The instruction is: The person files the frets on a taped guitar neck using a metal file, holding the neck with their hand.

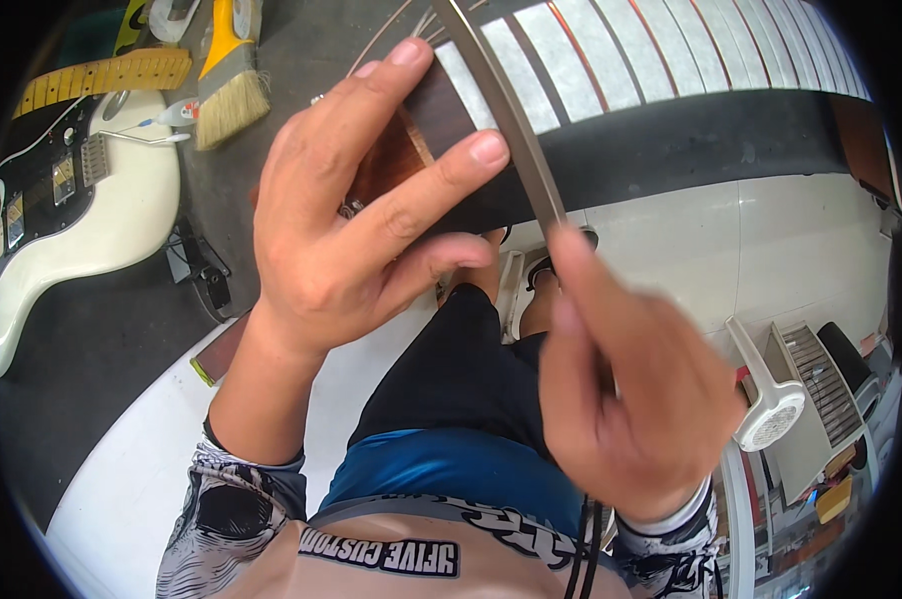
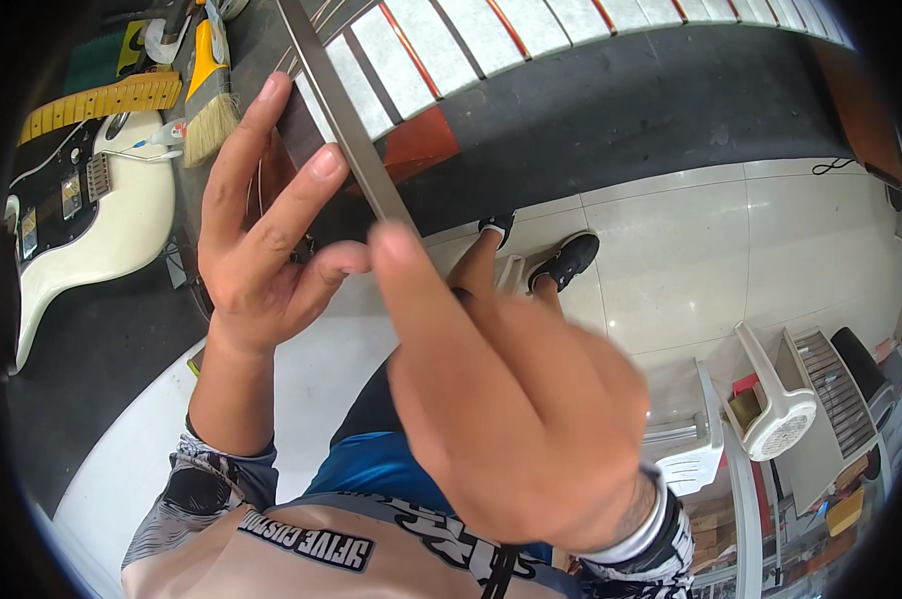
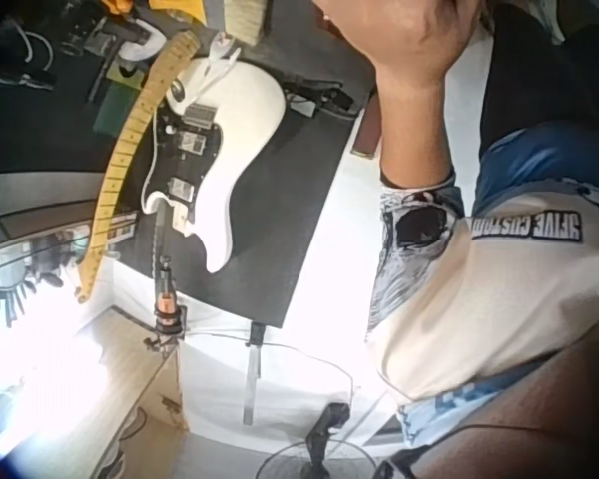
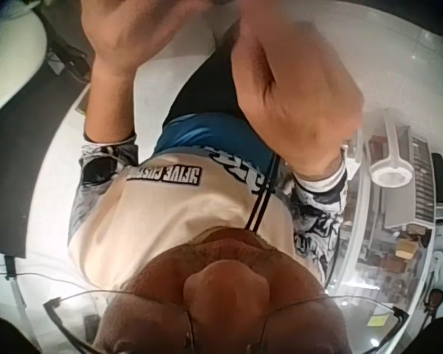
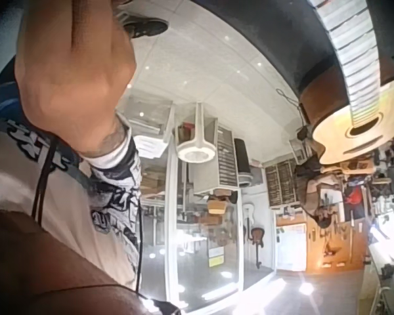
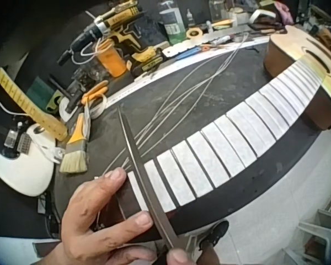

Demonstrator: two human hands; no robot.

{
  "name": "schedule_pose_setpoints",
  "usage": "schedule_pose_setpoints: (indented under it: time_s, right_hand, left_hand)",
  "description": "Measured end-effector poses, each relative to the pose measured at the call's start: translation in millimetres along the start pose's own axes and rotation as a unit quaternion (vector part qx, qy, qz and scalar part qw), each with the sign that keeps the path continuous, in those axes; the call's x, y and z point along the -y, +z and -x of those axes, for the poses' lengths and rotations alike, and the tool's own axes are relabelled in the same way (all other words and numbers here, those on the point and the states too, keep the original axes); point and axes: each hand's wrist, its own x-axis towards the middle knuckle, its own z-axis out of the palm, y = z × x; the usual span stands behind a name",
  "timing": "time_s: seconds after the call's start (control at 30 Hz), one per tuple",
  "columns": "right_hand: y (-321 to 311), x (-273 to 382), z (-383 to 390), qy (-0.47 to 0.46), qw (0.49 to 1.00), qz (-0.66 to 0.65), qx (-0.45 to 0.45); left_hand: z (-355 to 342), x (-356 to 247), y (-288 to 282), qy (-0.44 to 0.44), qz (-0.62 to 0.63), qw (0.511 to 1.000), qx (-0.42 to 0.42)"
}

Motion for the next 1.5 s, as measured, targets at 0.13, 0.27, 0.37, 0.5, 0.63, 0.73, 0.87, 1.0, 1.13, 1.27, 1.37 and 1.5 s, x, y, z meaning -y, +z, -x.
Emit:
schedule_pose_setpoints:
  time_s: [0.13, 0.27, 0.37, 0.5, 0.63, 0.73, 0.87, 1.0, 1.13, 1.27, 1.37, 1.5]
  right_hand:
    - [11.6, -2.4, -22.2, -0.021, 0.999, -0.006, -0.033]
    - [-8.4, 1.0, 22.0, 0.009, 1.000, -0.012, 0.009]
    - [-23.7, -3.2, 73.1, 0.006, 1.000, -0.004, 0.008]
    - [-34.9, 3.7, 90.1, 0.020, 0.999, 0.002, 0.035]
    - [-12.4, 2.5, 31.0, -0.006, 1.000, 0.016, 0.015]
    - [10.0, -1.0, -18.9, -0.009, 1.000, 0.006, -0.008]
    - [9.8, -0.1, -24.4, -0.007, 0.999, -0.024, -0.036]
    - [-16.0, 3.4, 32.0, 0.026, 0.999, 0.006, 0.026]
    - [-34.1, 8.5, 79.6, 0.051, 0.997, -0.005, 0.051]
    - [-29.0, 6.3, 67.3, 0.006, 0.999, 0.022, 0.024]
    - [-11.0, 14.5, 6.7, 0.052, 0.997, 0.033, 0.050]
    - [6.6, 2.4, -29.2, -0.003, 1.000, -0.005, -0.022]
  left_hand:
    - [-3.4, 0.8, -1.1, 0.009, 0.000, 1.000, -0.006]
    - [-0.2, 0.1, -3.5, -0.011, 0.007, 1.000, 0.000]
    - [-3.8, 0.7, -2.8, 0.004, 0.002, 1.000, -0.002]
    - [-3.9, 0.6, -4.5, 0.006, -0.006, 1.000, 0.005]
    - [-1.0, -0.4, -2.3, -0.007, 0.005, 1.000, 0.000]
    - [0.3, 3.7, 3.1, 0.003, 0.008, 1.000, -0.020]
    - [-2.6, 0.3, -1.7, 0.000, -0.004, 1.000, -0.017]
    - [-4.0, -1.3, -4.3, -0.005, -0.013, 1.000, -0.002]
    - [-5.1, -1.4, -5.7, -0.006, -0.015, 1.000, 0.005]
    - [-5.9, -1.1, -3.3, 0.002, -0.020, 1.000, -0.001]
    - [-1.7, 1.3, -3.0, 0.004, -0.026, 1.000, -0.009]
    - [-4.2, -0.7, -1.7, -0.005, -0.013, 1.000, -0.012]
